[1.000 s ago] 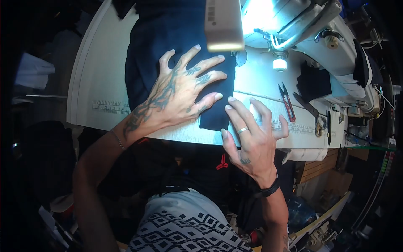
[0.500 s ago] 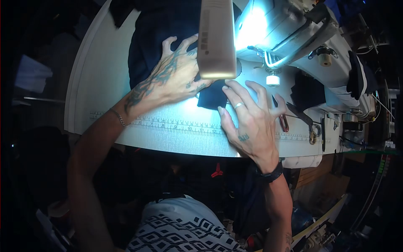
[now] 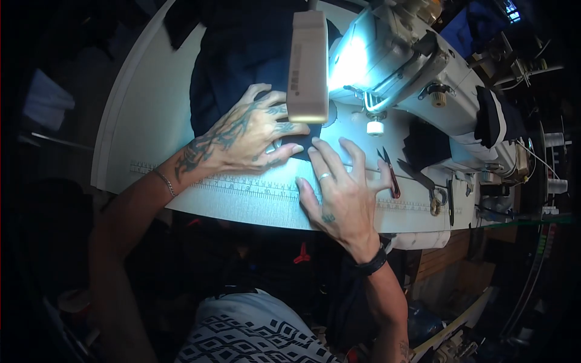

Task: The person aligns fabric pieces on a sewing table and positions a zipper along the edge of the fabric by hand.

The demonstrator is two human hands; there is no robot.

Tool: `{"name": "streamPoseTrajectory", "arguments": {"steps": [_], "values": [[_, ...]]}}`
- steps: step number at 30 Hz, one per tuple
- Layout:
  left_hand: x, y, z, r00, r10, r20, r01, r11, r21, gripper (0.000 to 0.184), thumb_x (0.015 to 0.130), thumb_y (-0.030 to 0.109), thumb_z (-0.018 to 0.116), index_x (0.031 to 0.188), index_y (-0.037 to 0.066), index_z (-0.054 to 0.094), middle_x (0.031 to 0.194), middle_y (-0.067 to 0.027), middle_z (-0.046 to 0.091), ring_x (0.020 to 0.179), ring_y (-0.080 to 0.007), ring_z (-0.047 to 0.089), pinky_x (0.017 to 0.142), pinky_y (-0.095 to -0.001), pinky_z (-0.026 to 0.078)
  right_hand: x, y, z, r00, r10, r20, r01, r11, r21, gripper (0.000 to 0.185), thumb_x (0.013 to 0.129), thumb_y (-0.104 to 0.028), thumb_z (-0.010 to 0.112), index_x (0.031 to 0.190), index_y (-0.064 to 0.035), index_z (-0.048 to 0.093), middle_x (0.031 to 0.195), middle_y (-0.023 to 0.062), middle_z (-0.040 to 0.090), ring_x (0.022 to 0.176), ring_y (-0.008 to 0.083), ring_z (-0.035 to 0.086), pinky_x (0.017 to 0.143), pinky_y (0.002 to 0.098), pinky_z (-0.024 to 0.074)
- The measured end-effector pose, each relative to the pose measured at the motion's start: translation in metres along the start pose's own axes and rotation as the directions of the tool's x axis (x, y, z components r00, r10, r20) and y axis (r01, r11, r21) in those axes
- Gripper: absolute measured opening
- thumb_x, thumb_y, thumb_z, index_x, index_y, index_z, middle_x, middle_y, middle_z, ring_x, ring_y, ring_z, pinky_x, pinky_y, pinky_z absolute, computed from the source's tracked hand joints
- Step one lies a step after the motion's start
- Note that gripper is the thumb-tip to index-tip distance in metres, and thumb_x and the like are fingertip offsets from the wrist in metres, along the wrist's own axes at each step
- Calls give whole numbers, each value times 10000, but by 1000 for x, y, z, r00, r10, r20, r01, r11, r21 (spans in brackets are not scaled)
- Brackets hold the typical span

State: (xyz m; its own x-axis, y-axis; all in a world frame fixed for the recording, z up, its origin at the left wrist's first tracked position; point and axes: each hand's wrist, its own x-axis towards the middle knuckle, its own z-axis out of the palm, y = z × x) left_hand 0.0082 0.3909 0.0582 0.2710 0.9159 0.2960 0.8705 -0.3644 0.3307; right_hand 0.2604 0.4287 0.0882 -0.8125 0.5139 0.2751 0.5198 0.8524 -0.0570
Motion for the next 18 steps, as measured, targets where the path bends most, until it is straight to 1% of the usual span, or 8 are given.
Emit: {"name": "streamPoseTrajectory", "arguments": {"steps": [7,9,10,12,13,14,16,18], "values": [[8,-11,0,999,-3,53,2,1000,13,446,1070,460,633,1350,142,772,1415,-108,720,1473,-309,530,1278,-631,313,13,11,1,1000,16,14,-17,999,44,483,984,-407,721,1326,-68,754,1445,33,688,1416,315,526,1143,672,217],[14,-16,2,1000,3,-1,-3,1000,-10,414,1066,427,629,1296,122,788,1391,-111,724,1473,-320,525,1279,-630,310,19,21,10,999,37,18,-40,977,211,464,994,-380,714,1322,-55,756,1452,50,682,1353,335,576,1154,691,231],[17,-19,4,1000,-28,-10,28,999,-43,369,1050,387,639,1221,104,802,1351,-113,732,1467,-325,522,1285,-610,309,23,21,9,999,40,8,-41,977,208,464,994,-380,714,1322,-55,756,1452,50,682,1353,335,576,1154,691,231],[24,-28,6,999,-33,11,33,999,-32,364,1039,384,653,1207,97,801,1342,-117,733,1458,-323,525,1289,-598,307,31,22,6,999,31,15,-32,993,110,424,977,-342,735,1297,-64,764,1394,65,692,1378,312,557,1144,661,241],[27,-31,3,998,-46,36,47,999,-23,359,1029,381,667,1193,90,800,1334,-121,733,1449,-320,527,1293,-586,306,33,23,6,999,38,34,-42,994,106,455,1004,-365,702,1323,-44,750,1433,62,655,1284,342,598,1163,718,250],[29,-34,1,996,-76,41,77,996,-41,353,1008,373,698,1166,74,797,1319,-128,734,1421,-313,540,1287,-548,319,34,26,9,999,41,28,-43,994,103,455,1004,-365,702,1323,-44,750,1433,62,655,1284,342,598,1163,718,250],[36,-38,5,990,-139,38,143,982,-124,356,995,364,720,1157,55,790,1312,-140,733,1401,-303,551,1272,-512,336,34,25,9,993,102,66,-112,981,157,447,1012,-367,693,1333,-60,745,1420,64,639,1316,329,572,1155,706,259],[40,-42,7,983,-185,20,185,964,-191,338,991,329,734,1151,35,775,1294,-158,724,1375,-295,563,1237,-481,362,17,18,-9,998,46,40,-50,994,96,444,1006,-379,727,1347,-94,740,1413,55,634,1328,276,558,1130,647,283]]}}
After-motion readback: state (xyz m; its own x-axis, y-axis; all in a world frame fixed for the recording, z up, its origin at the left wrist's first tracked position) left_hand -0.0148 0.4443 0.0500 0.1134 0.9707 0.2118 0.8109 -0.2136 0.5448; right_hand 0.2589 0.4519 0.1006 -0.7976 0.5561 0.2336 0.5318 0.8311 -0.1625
